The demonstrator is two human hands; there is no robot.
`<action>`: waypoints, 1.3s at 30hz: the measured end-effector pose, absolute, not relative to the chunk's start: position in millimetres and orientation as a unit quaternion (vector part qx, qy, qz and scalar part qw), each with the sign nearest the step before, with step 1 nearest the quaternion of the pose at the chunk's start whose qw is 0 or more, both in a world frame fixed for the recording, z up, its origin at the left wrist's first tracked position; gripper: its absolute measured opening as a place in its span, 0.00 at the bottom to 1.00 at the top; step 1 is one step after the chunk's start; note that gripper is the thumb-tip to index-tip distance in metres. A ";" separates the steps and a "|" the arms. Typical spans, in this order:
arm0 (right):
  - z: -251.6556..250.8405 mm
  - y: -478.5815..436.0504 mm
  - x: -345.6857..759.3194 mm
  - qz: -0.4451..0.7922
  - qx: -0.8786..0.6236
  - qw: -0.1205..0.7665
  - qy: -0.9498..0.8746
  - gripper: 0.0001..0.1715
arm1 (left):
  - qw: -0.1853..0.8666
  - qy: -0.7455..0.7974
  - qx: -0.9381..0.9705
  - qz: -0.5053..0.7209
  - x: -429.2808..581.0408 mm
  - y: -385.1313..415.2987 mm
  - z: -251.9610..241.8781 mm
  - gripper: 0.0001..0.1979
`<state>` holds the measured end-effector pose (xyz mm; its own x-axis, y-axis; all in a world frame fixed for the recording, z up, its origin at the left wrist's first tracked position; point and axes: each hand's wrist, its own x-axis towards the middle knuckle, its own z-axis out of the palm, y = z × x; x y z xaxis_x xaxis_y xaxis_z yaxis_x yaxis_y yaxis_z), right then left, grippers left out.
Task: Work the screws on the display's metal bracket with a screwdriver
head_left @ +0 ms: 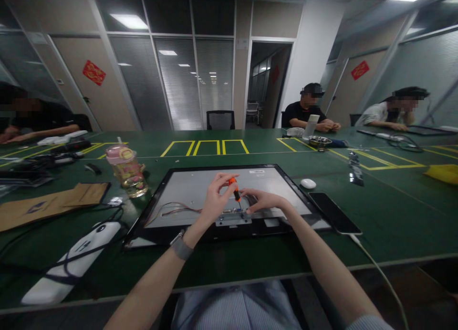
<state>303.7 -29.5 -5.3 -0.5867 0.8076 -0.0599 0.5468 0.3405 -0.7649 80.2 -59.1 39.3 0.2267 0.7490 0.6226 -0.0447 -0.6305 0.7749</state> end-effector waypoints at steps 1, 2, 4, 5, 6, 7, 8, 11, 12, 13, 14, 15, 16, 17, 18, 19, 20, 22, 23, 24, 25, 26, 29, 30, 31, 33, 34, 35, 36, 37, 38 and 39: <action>-6.3 -28.8 304.1 0.390 -0.423 0.167 -0.801 0.44 | 0.377 0.235 0.702 0.558 80.5 -59.4 39.6 0.14; -7.0 -28.2 304.4 0.392 -0.423 0.166 -0.800 0.44 | 0.406 0.220 0.700 0.545 80.8 -59.8 39.9 0.15; -7.3 -27.9 304.7 0.392 -0.422 0.167 -0.800 0.44 | 0.437 0.209 0.697 0.528 81.4 -60.4 40.1 0.17; -6.8 -28.2 304.6 0.390 -0.421 0.168 -0.802 0.43 | 0.430 0.217 0.699 0.529 81.7 -60.5 40.0 0.17; -6.1 -28.8 304.5 0.388 -0.420 0.167 -0.804 0.43 | 0.408 0.230 0.701 0.537 82.0 -60.6 39.7 0.16; -5.1 -29.4 304.2 0.385 -0.421 0.166 -0.804 0.43 | 0.376 0.244 0.705 0.549 82.2 -60.6 39.2 0.14; -4.0 -30.1 304.0 0.381 -0.425 0.163 -0.804 0.43 | 0.345 0.255 0.710 0.559 82.5 -60.7 38.8 0.13; -1.9 -31.5 303.3 0.376 -0.434 0.155 -0.804 0.42 | 0.323 0.248 0.719 0.564 83.1 -61.1 37.7 0.15; -1.9 -31.6 303.3 0.376 -0.432 0.156 -0.805 0.42 | 0.343 0.234 0.719 0.558 83.2 -61.2 37.7 0.16; -2.2 -31.4 303.3 0.378 -0.428 0.158 -0.806 0.42 | 0.370 0.219 0.716 0.550 83.2 -61.2 37.8 0.16; -2.6 -31.2 303.5 0.381 -0.424 0.161 -0.806 0.42 | 0.397 0.207 0.711 0.542 83.3 -61.2 38.0 0.17; -3.1 -31.0 303.7 0.384 -0.421 0.164 -0.805 0.43 | 0.417 0.202 0.706 0.536 83.2 -61.0 38.4 0.17; -3.5 -30.8 304.0 0.387 -0.419 0.166 -0.804 0.43 | 0.424 0.205 0.702 0.534 83.0 -60.8 38.7 0.17; -3.7 -30.7 304.3 0.390 -0.420 0.166 -0.803 0.43 | 0.418 0.216 0.699 0.538 82.8 -60.5 39.1 0.17; -3.6 -30.7 304.6 0.390 -0.422 0.164 -0.802 0.43 | 0.399 0.231 0.698 0.548 82.5 -60.1 39.3 0.16; -3.4 -30.9 304.9 0.391 -0.424 0.162 -0.801 0.43 | 0.372 0.246 0.699 0.560 82.2 -59.8 39.4 0.14; -2.9 -31.0 305.1 0.389 -0.425 0.160 -0.801 0.43 | 0.344 0.258 0.700 0.570 81.8 -59.6 39.4 0.13; -2.2 -31.3 305.4 0.386 -0.426 0.156 -0.803 0.43 | 0.316 0.262 0.706 0.576 81.1 -59.5 39.0 0.13; -2.1 -31.4 305.5 0.384 -0.425 0.155 -0.805 0.43 | 0.323 0.250 0.711 0.572 80.9 -59.7 38.6 0.14; -2.2 -31.3 305.5 0.384 -0.424 0.155 -0.805 0.43 | 0.340 0.232 0.716 0.564 80.9 -60.0 38.2 0.15; -2.5 -31.1 305.5 0.383 -0.425 0.155 -0.806 0.43 | 0.362 0.214 0.718 0.554 81.0 -60.4 37.8 0.16; -2.8 -30.9 305.4 0.383 -0.425 0.156 -0.806 0.43 | 0.383 0.200 0.718 0.546 81.4 -60.8 37.3 0.16; -2.9 -30.8 304.6 0.381 -0.425 0.159 -0.806 0.43 | 0.383 0.208 0.716 0.546 83.4 -61.7 36.3 0.17; -2.3 -31.2 304.2 0.380 -0.426 0.158 -0.805 0.43 | 0.361 0.224 0.716 0.554 83.9 -61.9 36.4 0.16; -1.5 -31.6 303.8 0.380 -0.428 0.158 -0.805 0.43 | 0.334 0.240 0.717 0.563 84.2 -61.9 36.6 0.15; 0.2 -32.6 303.2 0.378 -0.434 0.154 -0.803 0.44 | 0.290 0.261 0.721 0.572 83.9 -61.6 37.5 0.13; 0.9 -33.0 303.1 0.378 -0.436 0.151 -0.802 0.44 | 0.284 0.261 0.725 0.571 83.3 -61.3 38.1 0.13; 1.1 -33.1 303.1 0.378 -0.436 0.150 -0.803 0.43 | 0.290 0.254 0.730 0.565 82.6 -60.9 38.7 0.14; 1.0 -33.0 303.3 0.378 -0.434 0.149 -0.804 0.43 | 0.306 0.241 0.736 0.554 81.7 -60.5 39.2 0.15; 0.4 -32.6 303.6 0.378 -0.432 0.151 -0.805 0.43 | 0.327 0.225 0.741 0.541 80.9 -60.2 39.6 0.16; -0.5 -32.1 303.9 0.379 -0.429 0.152 -0.806 0.43 | 0.345 0.214 0.745 0.529 80.2 -60.0 40.0 0.17; -1.6 -31.5 304.3 0.380 -0.426 0.155 -0.806 0.43 | 0.354 0.209 0.748 0.521 79.7 -60.1 40.3 0.18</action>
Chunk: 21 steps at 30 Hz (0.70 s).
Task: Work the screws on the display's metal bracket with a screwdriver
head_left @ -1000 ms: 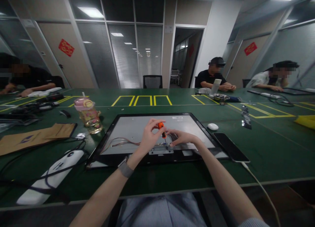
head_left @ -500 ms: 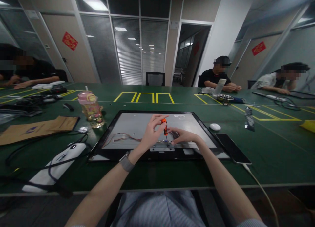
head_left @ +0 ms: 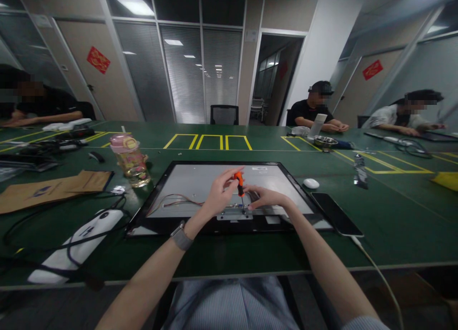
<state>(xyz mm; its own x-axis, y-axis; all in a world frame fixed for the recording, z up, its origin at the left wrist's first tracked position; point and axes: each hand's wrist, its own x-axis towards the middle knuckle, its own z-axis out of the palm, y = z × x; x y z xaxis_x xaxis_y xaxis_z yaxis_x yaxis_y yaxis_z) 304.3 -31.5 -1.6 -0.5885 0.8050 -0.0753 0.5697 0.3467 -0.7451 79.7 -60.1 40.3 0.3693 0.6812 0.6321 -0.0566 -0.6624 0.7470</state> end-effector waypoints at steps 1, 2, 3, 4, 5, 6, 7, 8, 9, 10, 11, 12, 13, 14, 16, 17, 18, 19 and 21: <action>-2.7 -30.9 304.7 0.381 -0.425 0.157 -0.806 0.43 | 0.349 0.211 0.751 0.519 79.4 -60.5 40.6 0.18; -3.5 -30.5 305.0 0.380 -0.427 0.157 -0.805 0.42 | 0.333 0.218 0.754 0.522 79.2 -61.0 41.0 0.18; -4.1 -30.3 305.2 0.380 -0.430 0.158 -0.803 0.42 | 0.310 0.226 0.758 0.527 79.2 -61.8 41.5 0.17; -4.3 -30.3 305.2 0.380 -0.434 0.159 -0.801 0.42 | 0.286 0.231 0.762 0.532 79.2 -62.6 42.1 0.17; -4.2 -30.4 305.2 0.380 -0.437 0.160 -0.799 0.43 | 0.268 0.232 0.767 0.534 79.1 -63.3 42.8 0.16; -3.9 -30.8 305.0 0.380 -0.439 0.160 -0.799 0.43 | 0.260 0.229 0.773 0.532 79.1 -63.7 43.5 0.16; -3.4 -31.2 304.8 0.380 -0.439 0.160 -0.799 0.43 | 0.262 0.224 0.778 0.525 79.1 -63.9 44.3 0.16; -2.8 -31.6 304.6 0.380 -0.437 0.160 -0.800 0.42 | 0.275 0.216 0.783 0.514 79.0 -63.8 45.0 0.17; -2.1 -32.0 304.3 0.379 -0.434 0.161 -0.801 0.42 | 0.292 0.210 0.788 0.500 78.8 -63.5 45.8 0.19; -1.5 -32.4 304.0 0.379 -0.432 0.162 -0.802 0.41 | 0.308 0.206 0.790 0.488 78.5 -63.4 46.7 0.20; -0.9 -32.7 303.8 0.379 -0.431 0.162 -0.803 0.40 | 0.319 0.206 0.792 0.478 78.1 -63.5 47.8 0.21; -0.4 -32.9 303.5 0.381 -0.429 0.162 -0.803 0.40 | 0.318 0.210 0.794 0.474 77.4 -64.2 49.2 0.20; 0.0 -33.0 303.4 0.383 -0.427 0.163 -0.803 0.41 | 0.309 0.217 0.796 0.473 76.5 -65.5 51.0 0.20; 0.2 -32.9 303.3 0.385 -0.427 0.162 -0.802 0.41 | 0.290 0.223 0.802 0.472 75.5 -67.4 53.0 0.18; 0.0 -32.3 303.2 0.389 -0.430 0.159 -0.799 0.43 | 0.241 0.227 0.813 0.479 73.0 -72.1 56.8 0.17; -0.3 -31.9 303.3 0.390 -0.432 0.159 -0.798 0.44 | 0.233 0.220 0.820 0.475 71.8 -74.2 58.1 0.17; -0.8 -31.4 303.5 0.390 -0.434 0.158 -0.797 0.45 | 0.245 0.213 0.824 0.464 70.8 -75.5 58.4 0.17; -1.3 -31.0 303.6 0.389 -0.433 0.158 -0.797 0.44 | 0.267 0.206 0.825 0.453 70.0 -75.8 57.7 0.18; -2.4 -30.3 304.0 0.389 -0.426 0.160 -0.801 0.43 | 0.320 0.204 0.811 0.445 68.8 -72.9 52.9 0.18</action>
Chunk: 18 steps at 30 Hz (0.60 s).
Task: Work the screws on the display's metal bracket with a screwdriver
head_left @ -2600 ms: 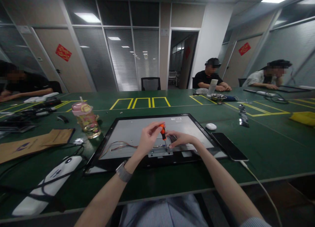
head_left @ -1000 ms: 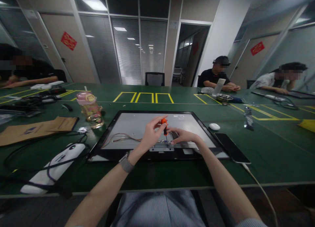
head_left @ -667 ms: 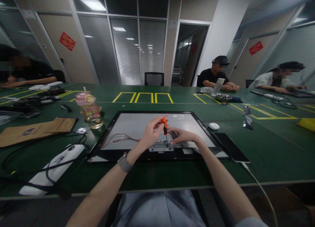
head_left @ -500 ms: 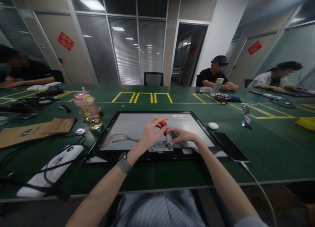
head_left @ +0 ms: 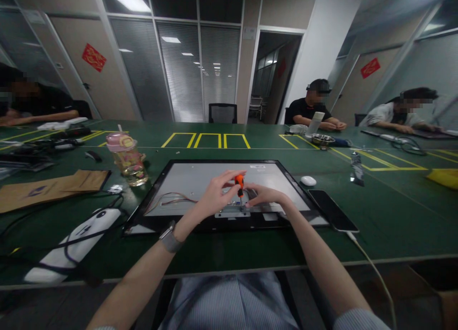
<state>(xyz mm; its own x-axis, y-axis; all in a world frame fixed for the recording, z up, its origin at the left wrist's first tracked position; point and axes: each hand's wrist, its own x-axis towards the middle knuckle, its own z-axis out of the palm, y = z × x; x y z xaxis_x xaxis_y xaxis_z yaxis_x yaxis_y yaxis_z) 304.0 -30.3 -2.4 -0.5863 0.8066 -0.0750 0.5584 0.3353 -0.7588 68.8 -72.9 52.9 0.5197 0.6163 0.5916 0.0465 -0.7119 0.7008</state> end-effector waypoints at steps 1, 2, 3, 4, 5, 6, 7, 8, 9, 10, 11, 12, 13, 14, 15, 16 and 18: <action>-2.8 -30.1 304.2 0.389 -0.422 0.160 -0.803 0.42 | 0.343 0.215 0.791 0.459 68.4 -69.9 49.3 0.19; -3.0 -29.9 304.4 0.388 -0.420 0.160 -0.804 0.41 | 0.355 0.233 0.769 0.477 67.8 -66.2 45.2 0.19; -3.0 -29.9 304.5 0.388 -0.421 0.158 -0.805 0.41 | 0.361 0.253 0.751 0.491 67.1 -62.3 41.2 0.19; -2.8 -30.0 304.5 0.387 -0.423 0.156 -0.805 0.41 | 0.367 0.268 0.737 0.501 66.2 -58.6 37.4 0.19; -2.4 -30.1 304.6 0.385 -0.426 0.153 -0.804 0.41 | 0.374 0.276 0.722 0.513 65.1 -55.2 34.3 0.19; -1.8 -30.2 304.6 0.382 -0.430 0.151 -0.804 0.42 | 0.383 0.281 0.708 0.523 63.9 -52.4 31.7 0.19; -1.2 -30.4 304.6 0.379 -0.433 0.148 -0.804 0.43 | 0.389 0.289 0.692 0.535 62.8 -50.5 29.9 0.19; -0.7 -30.5 304.6 0.376 -0.435 0.146 -0.805 0.43 | 0.393 0.296 0.679 0.545 62.0 -49.3 28.6 0.19; -0.2 -30.6 304.6 0.375 -0.437 0.144 -0.805 0.44 | 0.395 0.303 0.669 0.552 61.5 -48.8 27.9 0.19; 0.0 -30.6 304.7 0.374 -0.439 0.143 -0.804 0.44 | 0.394 0.309 0.662 0.557 61.5 -49.0 27.5 0.20; 0.2 -30.6 304.7 0.374 -0.440 0.143 -0.804 0.44 | 0.392 0.314 0.659 0.560 61.8 -49.7 27.4 0.20; 0.1 -30.7 304.8 0.375 -0.440 0.143 -0.804 0.44 | 0.388 0.317 0.660 0.560 62.4 -50.8 27.6 0.20; 0.0 -30.7 304.8 0.376 -0.439 0.143 -0.803 0.44 | 0.385 0.317 0.662 0.560 62.9 -52.0 28.2 0.19; -0.1 -30.8 304.8 0.377 -0.439 0.144 -0.803 0.44 | 0.380 0.316 0.665 0.560 63.1 -53.2 29.2 0.19; -0.2 -30.9 304.7 0.377 -0.438 0.144 -0.803 0.44 | 0.375 0.314 0.667 0.562 62.7 -54.2 30.7 0.19; -0.1 -31.0 304.6 0.378 -0.438 0.143 -0.803 0.45 | 0.369 0.311 0.668 0.566 61.5 -54.9 32.8 0.18; 0.6 -31.4 304.4 0.378 -0.440 0.140 -0.802 0.45 | 0.356 0.306 0.661 0.585 56.2 -55.0 38.3 0.18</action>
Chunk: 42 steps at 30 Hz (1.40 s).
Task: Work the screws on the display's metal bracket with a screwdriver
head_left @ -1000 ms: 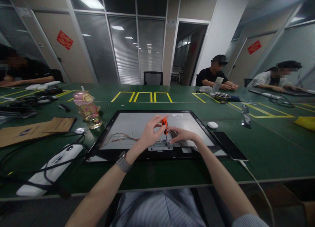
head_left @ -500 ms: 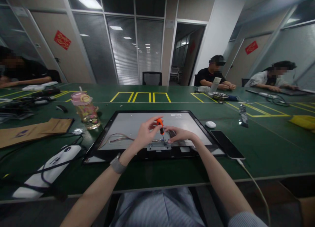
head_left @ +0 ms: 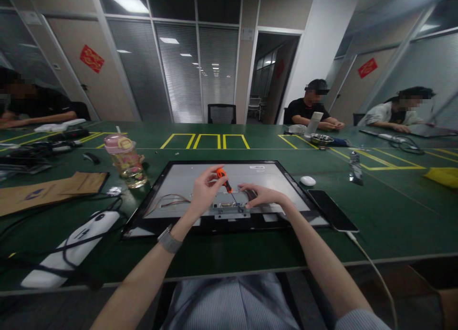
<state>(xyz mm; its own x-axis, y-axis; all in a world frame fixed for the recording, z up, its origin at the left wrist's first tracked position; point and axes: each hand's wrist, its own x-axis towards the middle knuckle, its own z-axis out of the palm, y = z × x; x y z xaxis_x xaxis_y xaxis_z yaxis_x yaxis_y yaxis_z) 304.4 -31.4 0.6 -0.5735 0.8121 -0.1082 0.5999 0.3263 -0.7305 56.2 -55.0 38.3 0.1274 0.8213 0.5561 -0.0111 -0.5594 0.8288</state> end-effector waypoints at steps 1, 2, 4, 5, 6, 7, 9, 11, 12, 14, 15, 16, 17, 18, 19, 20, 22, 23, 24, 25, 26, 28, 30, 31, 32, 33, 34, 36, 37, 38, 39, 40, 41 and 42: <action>1.1 -31.7 304.2 0.378 -0.441 0.138 -0.802 0.45 | 0.348 0.303 0.654 0.600 52.3 -54.2 41.3 0.17; 1.8 -32.0 304.2 0.378 -0.442 0.136 -0.802 0.45 | 0.341 0.300 0.648 0.612 48.0 -53.1 44.1 0.18; 3.1 -32.6 304.1 0.376 -0.442 0.133 -0.803 0.44 | 0.310 0.309 0.647 0.624 39.8 -50.2 47.9 0.19; 3.6 -32.9 304.1 0.376 -0.442 0.133 -0.804 0.45 | 0.286 0.317 0.653 0.625 36.7 -48.8 48.7 0.18; 3.9 -33.2 304.2 0.377 -0.443 0.132 -0.803 0.45 | 0.263 0.325 0.659 0.626 34.6 -47.8 48.6 0.17; 4.1 -33.3 304.3 0.378 -0.444 0.132 -0.802 0.45 | 0.240 0.330 0.668 0.622 33.6 -47.2 47.9 0.17; 3.8 -33.3 304.4 0.380 -0.445 0.132 -0.800 0.46 | 0.191 0.339 0.694 0.606 34.4 -47.6 45.5 0.16; 2.9 -32.8 304.5 0.380 -0.444 0.134 -0.800 0.46 | 0.157 0.343 0.714 0.590 37.1 -49.5 43.2 0.15; 2.3 -32.5 304.5 0.380 -0.444 0.135 -0.800 0.46 | 0.148 0.342 0.718 0.587 38.5 -50.6 42.4 0.14; 1.1 -31.9 304.6 0.377 -0.444 0.136 -0.802 0.46 | 0.139 0.342 0.720 0.588 40.2 -52.0 41.7 0.14; 0.6 -31.6 304.6 0.375 -0.443 0.136 -0.803 0.46 | 0.137 0.343 0.718 0.590 40.5 -52.3 41.5 0.14; 0.3 -31.5 304.7 0.372 -0.442 0.136 -0.805 0.46 | 0.135 0.344 0.717 0.591 40.5 -52.2 41.5 0.14; 0.1 -31.5 304.8 0.369 -0.442 0.134 -0.806 0.46 | 0.134 0.345 0.717 0.591 40.3 -52.0 41.4 0.14; 0.1 -31.5 304.9 0.366 -0.443 0.134 -0.807 0.45 | 0.133 0.345 0.717 0.591 40.1 -51.7 41.3 0.14; 0.3 -31.7 305.0 0.365 -0.444 0.134 -0.807 0.45 | 0.132 0.346 0.718 0.589 39.9 -51.4 41.2 0.14; 0.6 -31.9 305.1 0.365 -0.445 0.134 -0.806 0.45 | 0.132 0.346 0.720 0.588 39.9 -51.2 41.0 0.14; 1.4 -32.4 305.0 0.368 -0.446 0.135 -0.805 0.44 | 0.132 0.346 0.722 0.584 40.1 -51.1 40.6 0.14; 1.8 -32.6 305.0 0.371 -0.445 0.136 -0.804 0.44 | 0.132 0.347 0.723 0.583 40.2 -51.2 40.5 0.14; 2.1 -32.8 305.0 0.373 -0.445 0.135 -0.803 0.44 | 0.132 0.347 0.723 0.582 40.4 -51.4 40.4 0.14; 2.3 -33.0 305.0 0.376 -0.445 0.135 -0.801 0.45 | 0.131 0.348 0.723 0.582 40.6 -51.6 40.4 0.14; 2.4 -33.0 305.0 0.379 -0.446 0.134 -0.800 0.45 | 0.130 0.348 0.722 0.583 40.7 -51.8 40.4 0.14; 2.3 -33.1 305.1 0.381 -0.447 0.134 -0.798 0.45 | 0.128 0.347 0.720 0.587 40.7 -52.3 40.6 0.14; 2.1 -32.9 305.0 0.378 -0.446 0.134 -0.800 0.45 | 0.128 0.344 0.721 0.588 40.7 -52.8 41.0 0.14; 2.1 -32.8 305.0 0.377 -0.446 0.135 -0.801 0.45 | 0.129 0.342 0.723 0.587 40.7 -53.0 41.2 0.14; 2.0 -32.7 304.9 0.376 -0.445 0.135 -0.802 0.46 | 0.130 0.340 0.724 0.586 40.7 -53.3 41.5 0.14; 1.9 -32.5 304.9 0.375 -0.444 0.135 -0.802 0.46 | 0.130 0.339 0.725 0.585 40.6 -53.5 41.6 0.14; 1.9 -32.4 304.9 0.375 -0.444 0.135 -0.803 0.45 | 0.130 0.339 0.725 0.585 40.6 -53.6 41.7 0.14; 1.5 -31.9 305.1 0.374 -0.443 0.133 -0.804 0.45 | 0.130 0.341 0.724 0.586 40.6 -53.4 41.6 0.14; 1.3 -31.7 305.2 0.373 -0.442 0.132 -0.805 0.45 | 0.129 0.342 0.723 0.586 40.6 -53.2 41.4 0.14; 0.9 -31.5 305.4 0.372 -0.441 0.132 -0.806 0.45 | 0.128 0.344 0.723 0.585 40.7 -52.8 41.1 0.14; 0.6 -31.3 305.5 0.370 -0.441 0.133 -0.807 0.45 | 0.127 0.345 0.723 0.585 40.8 -52.4 40.7 0.14; 0.2 -31.1 305.7 0.370 -0.440 0.133 -0.808 0.44 | 0.127 0.346 0.722 0.586 41.0 -52.0 40.4 0.14; -0.1 -31.0 305.8 0.369 -0.440 0.134 -0.808 0.44 | 0.127 0.347 0.721 0.586 41.2 -51.7 40.1 0.14; -0.4 -30.9 306.0 0.370 -0.440 0.135 -0.807 0.44 | 0.127 0.349 0.721 0.585 41.5 -51.5 39.9 0.14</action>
